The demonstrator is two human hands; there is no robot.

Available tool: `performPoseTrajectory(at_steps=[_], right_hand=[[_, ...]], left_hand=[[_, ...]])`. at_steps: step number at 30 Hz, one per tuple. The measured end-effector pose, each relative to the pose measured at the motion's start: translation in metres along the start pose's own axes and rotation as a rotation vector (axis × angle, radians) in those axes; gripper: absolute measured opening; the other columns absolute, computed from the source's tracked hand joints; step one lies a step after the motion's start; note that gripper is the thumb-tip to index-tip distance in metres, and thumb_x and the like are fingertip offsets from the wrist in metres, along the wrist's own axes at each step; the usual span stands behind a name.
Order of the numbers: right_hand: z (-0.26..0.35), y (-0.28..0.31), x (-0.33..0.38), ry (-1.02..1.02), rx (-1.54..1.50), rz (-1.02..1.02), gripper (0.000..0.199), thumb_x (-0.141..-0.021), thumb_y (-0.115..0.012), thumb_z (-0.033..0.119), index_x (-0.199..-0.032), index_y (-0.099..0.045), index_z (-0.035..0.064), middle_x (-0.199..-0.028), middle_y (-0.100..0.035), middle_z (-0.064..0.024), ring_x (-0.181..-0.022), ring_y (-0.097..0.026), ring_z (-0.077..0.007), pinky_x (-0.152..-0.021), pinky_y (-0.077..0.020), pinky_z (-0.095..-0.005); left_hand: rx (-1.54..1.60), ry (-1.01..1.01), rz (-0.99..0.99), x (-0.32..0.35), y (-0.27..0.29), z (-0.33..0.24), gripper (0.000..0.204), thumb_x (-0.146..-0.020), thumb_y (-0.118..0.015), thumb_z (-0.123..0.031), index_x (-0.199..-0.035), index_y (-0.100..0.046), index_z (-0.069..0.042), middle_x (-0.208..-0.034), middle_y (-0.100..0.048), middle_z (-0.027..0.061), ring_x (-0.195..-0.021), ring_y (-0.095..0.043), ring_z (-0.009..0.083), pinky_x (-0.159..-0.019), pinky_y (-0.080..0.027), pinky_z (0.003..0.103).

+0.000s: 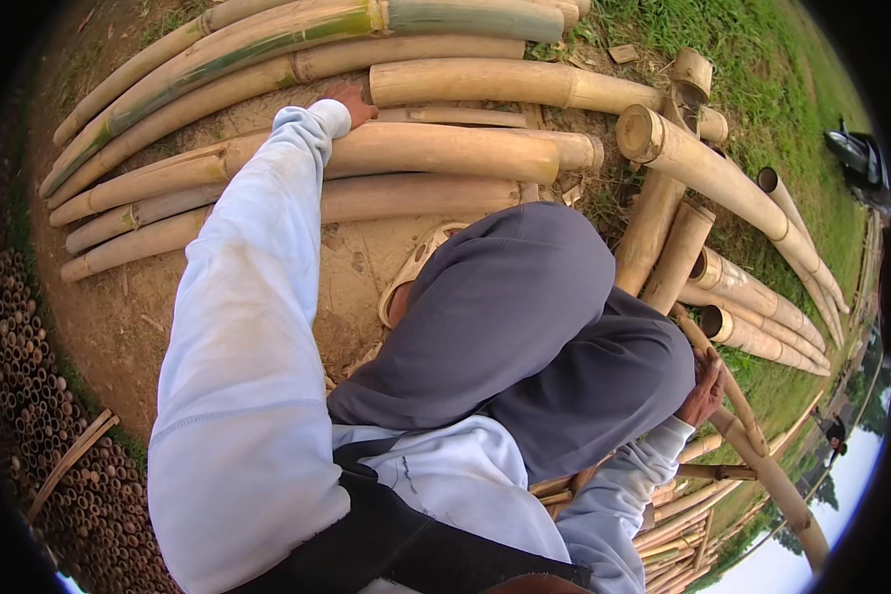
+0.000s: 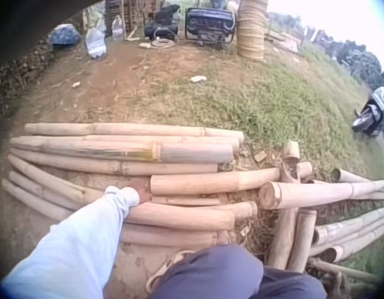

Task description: The person sits on the ground and uses a hand saw to cut a long bamboo pole into shorter sections. The person positions the bamboo, saws through it, and then moves the cut pieces aside.

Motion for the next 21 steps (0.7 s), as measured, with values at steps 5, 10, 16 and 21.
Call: performPoseTrajectory(at_steps=[5,10,16,21], right_hand=[[0.114,-0.070,-0.004,0.308,0.129,0.159,0.033,-0.102,-0.057,0.025,-0.117,-0.062,-0.0044,-0.098,-0.068,-0.0132,-0.082,-0.065,-0.0180,-0.080,-0.0529,-0.0303],[0.191,-0.185,0.026,0.654,0.364,0.733,0.022,-0.100,-0.058,0.012,-0.113,-0.064,-0.0042,-0.096,-0.067,-0.0105,-0.089,-0.062,-0.0184,-0.083,-0.0493,-0.0329],[0.221,-0.264,0.062,0.972,0.595,1.045,0.023,-0.089,-0.067,0.006,-0.111,-0.065,-0.0030,-0.096,-0.068,-0.0163,-0.089,-0.067,-0.0277,-0.084,-0.0505,-0.0372],[0.204,-0.330,0.065,1.044,0.695,1.161,0.035,-0.085,-0.071,0.009,-0.119,-0.063,0.0030,-0.104,-0.068,-0.0158,-0.094,-0.067,-0.0313,-0.084,-0.0517,-0.0411]], left_hand=[[-0.164,-0.326,0.372,0.000,-0.029,-0.012,0.047,-0.096,-0.047,-0.047,-0.141,-0.052,-0.037,-0.153,-0.042,0.0175,-0.141,-0.039,0.0385,-0.116,-0.029,0.053],[-0.082,-0.126,0.377,-0.014,-0.028,-0.010,0.047,-0.094,-0.049,-0.049,-0.137,-0.058,-0.034,-0.150,-0.049,0.0087,-0.139,-0.042,0.0376,-0.114,-0.031,0.054],[-0.095,-0.264,0.301,-0.024,-0.034,-0.022,0.057,-0.086,-0.054,-0.053,-0.131,-0.065,-0.019,-0.137,-0.060,0.0146,-0.124,-0.057,0.0385,-0.106,-0.041,0.047],[0.211,-0.087,0.124,0.001,-0.008,-0.011,0.078,-0.068,-0.070,-0.059,-0.125,-0.066,-0.006,-0.126,-0.066,0.0198,-0.117,-0.061,0.0381,-0.100,-0.046,0.042]])
Point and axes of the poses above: each hand's wrist, its own x-axis away from the middle knuckle, its own y-axis out of the back of the hand, z = x × y, the point moved 7 cm from there along -x, towards the middle knuckle
